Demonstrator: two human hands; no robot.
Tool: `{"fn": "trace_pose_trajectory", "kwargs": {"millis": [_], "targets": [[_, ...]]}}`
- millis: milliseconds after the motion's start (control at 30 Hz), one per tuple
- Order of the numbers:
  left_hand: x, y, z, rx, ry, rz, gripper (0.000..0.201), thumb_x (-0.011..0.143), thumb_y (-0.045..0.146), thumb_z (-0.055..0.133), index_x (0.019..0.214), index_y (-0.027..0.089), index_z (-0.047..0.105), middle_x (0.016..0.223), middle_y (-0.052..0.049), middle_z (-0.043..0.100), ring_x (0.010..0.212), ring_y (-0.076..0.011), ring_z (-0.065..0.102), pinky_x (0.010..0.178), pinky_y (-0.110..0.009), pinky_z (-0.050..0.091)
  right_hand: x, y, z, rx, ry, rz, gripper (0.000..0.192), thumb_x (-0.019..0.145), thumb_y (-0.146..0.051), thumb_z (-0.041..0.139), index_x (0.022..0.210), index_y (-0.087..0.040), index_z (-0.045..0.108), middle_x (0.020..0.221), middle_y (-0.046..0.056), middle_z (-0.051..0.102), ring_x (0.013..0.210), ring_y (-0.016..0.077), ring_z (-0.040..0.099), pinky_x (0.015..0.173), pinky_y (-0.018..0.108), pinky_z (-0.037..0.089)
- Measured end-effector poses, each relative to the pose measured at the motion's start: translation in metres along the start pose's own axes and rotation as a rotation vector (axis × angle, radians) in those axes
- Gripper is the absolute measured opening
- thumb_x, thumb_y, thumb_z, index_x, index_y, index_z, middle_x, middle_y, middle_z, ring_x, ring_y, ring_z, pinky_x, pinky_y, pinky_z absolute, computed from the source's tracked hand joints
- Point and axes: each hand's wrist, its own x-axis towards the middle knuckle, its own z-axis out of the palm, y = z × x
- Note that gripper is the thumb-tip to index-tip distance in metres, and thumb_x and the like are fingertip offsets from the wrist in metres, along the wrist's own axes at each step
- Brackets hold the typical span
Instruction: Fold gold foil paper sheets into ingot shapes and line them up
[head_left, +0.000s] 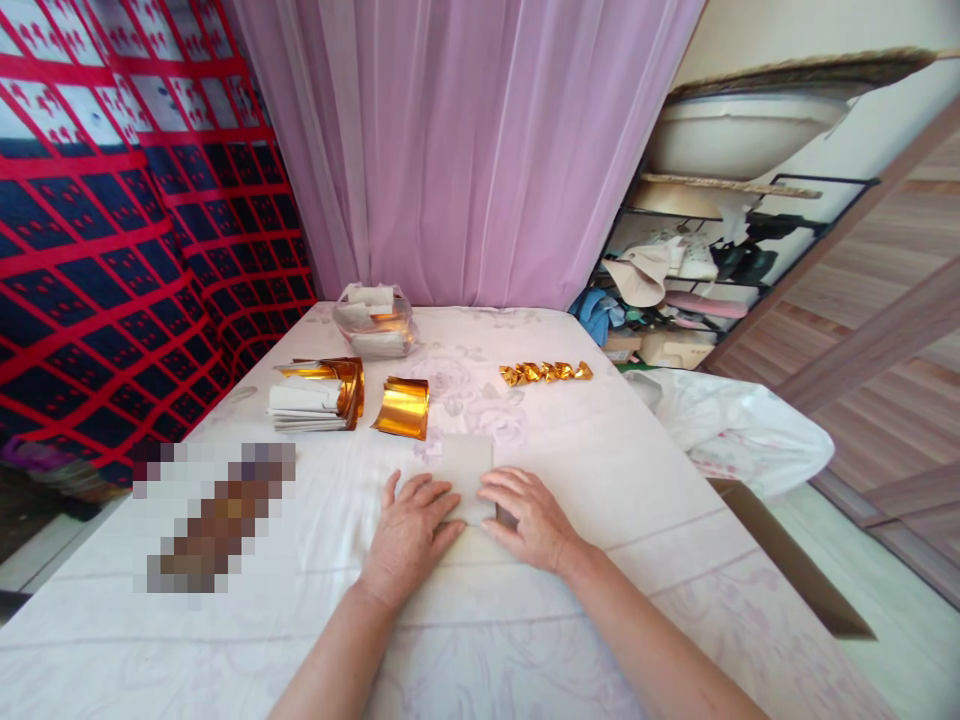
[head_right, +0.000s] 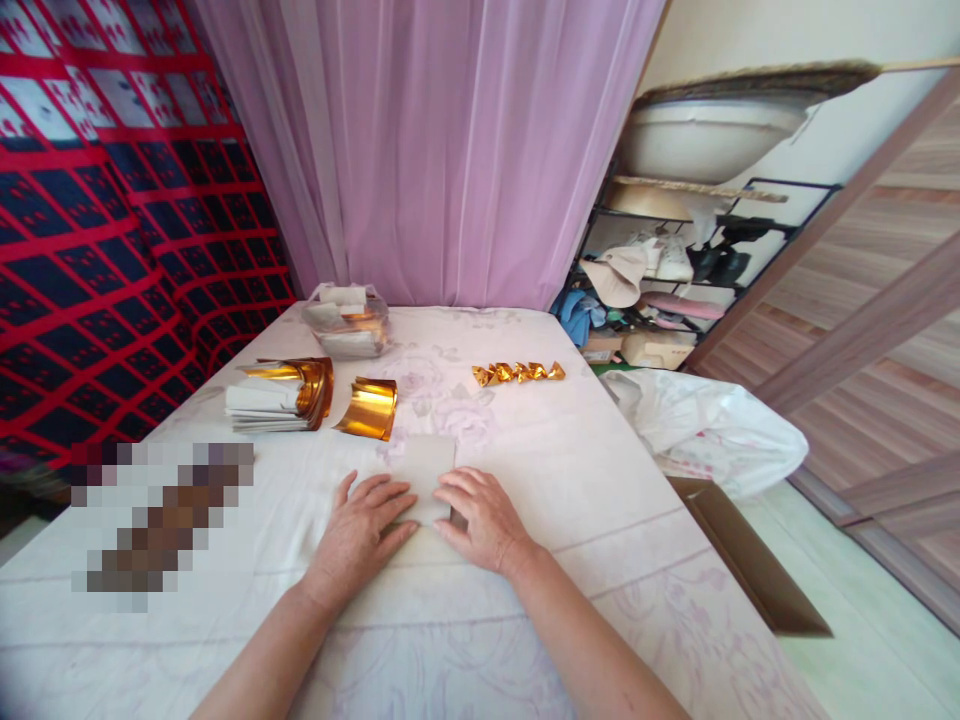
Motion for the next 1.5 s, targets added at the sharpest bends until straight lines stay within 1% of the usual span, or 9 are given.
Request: {"fn": "trace_pose_trajectory", "kwargs": {"millis": [200, 433, 667, 800, 967, 1100, 1267, 1367, 1500], "targets": [[0.004, 0.006, -0.006, -0.039, 0.028, 0.006, 0.016, 0.09, 0.033, 0.062, 0.101, 0.026, 0.072, 0.096, -0.004, 0.075, 0.098, -0.0242, 0.065, 0.112, -0.058, 0.024, -0.002, -0.008, -0.002, -0.017, -0.07, 0.018, 0.037, 0.082, -0.03, 0.068, 0.118, -0.023, 0.064, 0.123, 0.01, 0.066, 0.114, 0.0256, 0.059, 0.099, 0.042, 0.044], [0.004, 0.009, -0.008, -0.1, -0.002, -0.029, 0.029, 0.095, 0.041, 0.051, 0.081, 0.024, 0.069, 0.072, -0.002, 0.071, 0.077, -0.0197, 0.066, 0.108, -0.051, 0.034, -0.003, -0.002, 0.003, 0.016, 0.049, 0.029, 0.019, 0.095, -0.023, 0.049, 0.09, -0.023, 0.067, 0.086, 0.005, 0.073, 0.082, 0.0181, 0.067, 0.08, 0.031, 0.048], [-0.004, 0.007, -0.001, -0.239, 0.061, -0.075, 0.049, 0.087, 0.043, 0.061, 0.131, 0.023, 0.053, 0.092, -0.004, 0.074, 0.089, -0.0216, 0.069, 0.103, -0.046, 0.044, -0.002, -0.003, -0.008, 0.125, -0.013, 0.161, 0.028, 0.094, -0.027, 0.044, 0.074, -0.022, 0.063, 0.064, 0.001, 0.064, 0.062, 0.015, 0.06, 0.061, 0.026, 0.041], [-0.003, 0.007, 0.003, -0.215, 0.032, -0.095, 0.053, 0.088, 0.032, 0.057, 0.139, 0.023, 0.046, 0.082, 0.0, 0.072, 0.085, -0.0195, 0.068, 0.106, -0.049, 0.04, -0.002, -0.001, -0.008, 0.107, -0.017, 0.183, 0.027, 0.092, -0.026, 0.046, 0.072, -0.022, 0.062, 0.064, 0.001, 0.063, 0.063, 0.015, 0.059, 0.063, 0.026, 0.04], [-0.002, 0.007, 0.007, -0.19, 0.021, -0.098, 0.054, 0.089, 0.027, 0.055, 0.142, 0.023, 0.043, 0.071, 0.004, 0.066, 0.076, -0.0174, 0.065, 0.105, -0.049, 0.041, 0.002, 0.003, -0.001, 0.056, 0.108, 0.184, 0.02, 0.088, -0.023, 0.054, 0.071, -0.022, 0.065, 0.073, 0.003, 0.067, 0.075, 0.018, 0.06, 0.073, 0.031, 0.044], [0.0, 0.008, 0.006, -0.123, 0.044, -0.086, 0.052, 0.088, 0.027, 0.058, 0.138, 0.02, 0.047, 0.087, -0.002, 0.07, 0.088, -0.0215, 0.064, 0.103, -0.05, 0.043, 0.003, 0.006, 0.005, -0.026, 0.161, 0.199, 0.013, 0.085, -0.022, 0.059, 0.075, -0.023, 0.067, 0.095, 0.006, 0.069, 0.097, 0.0233, 0.058, 0.087, 0.038, 0.045], [0.0, 0.012, 0.002, -0.009, 0.021, -0.062, 0.036, 0.088, 0.029, 0.059, 0.124, 0.022, 0.062, 0.131, -0.011, 0.061, 0.123, -0.0314, 0.052, 0.106, -0.056, 0.038, 0.0, 0.006, 0.011, -0.145, 0.102, 0.266, 0.018, 0.084, -0.022, 0.057, 0.098, -0.022, 0.068, 0.125, 0.01, 0.062, 0.123, 0.0277, 0.049, 0.101, 0.044, 0.041], [0.0, 0.013, 0.001, 0.011, -0.028, -0.062, 0.034, 0.089, 0.031, 0.059, 0.122, 0.023, 0.063, 0.131, -0.009, 0.062, 0.126, -0.0319, 0.051, 0.108, -0.059, 0.034, -0.001, 0.005, 0.012, -0.243, 0.048, 0.313, 0.038, 0.085, -0.026, 0.055, 0.121, -0.017, 0.062, 0.137, 0.015, 0.055, 0.131, 0.0324, 0.043, 0.101, 0.049, 0.04], [0.0, 0.013, 0.001, 0.006, -0.032, -0.076, 0.034, 0.09, 0.032, 0.059, 0.122, 0.023, 0.063, 0.13, -0.009, 0.063, 0.127, -0.0318, 0.051, 0.109, -0.059, 0.034, 0.0, 0.005, 0.011, -0.277, -0.02, 0.325, 0.038, 0.086, -0.028, 0.053, 0.121, -0.017, 0.062, 0.14, 0.017, 0.052, 0.134, 0.0354, 0.041, 0.098, 0.053, 0.04]]}}
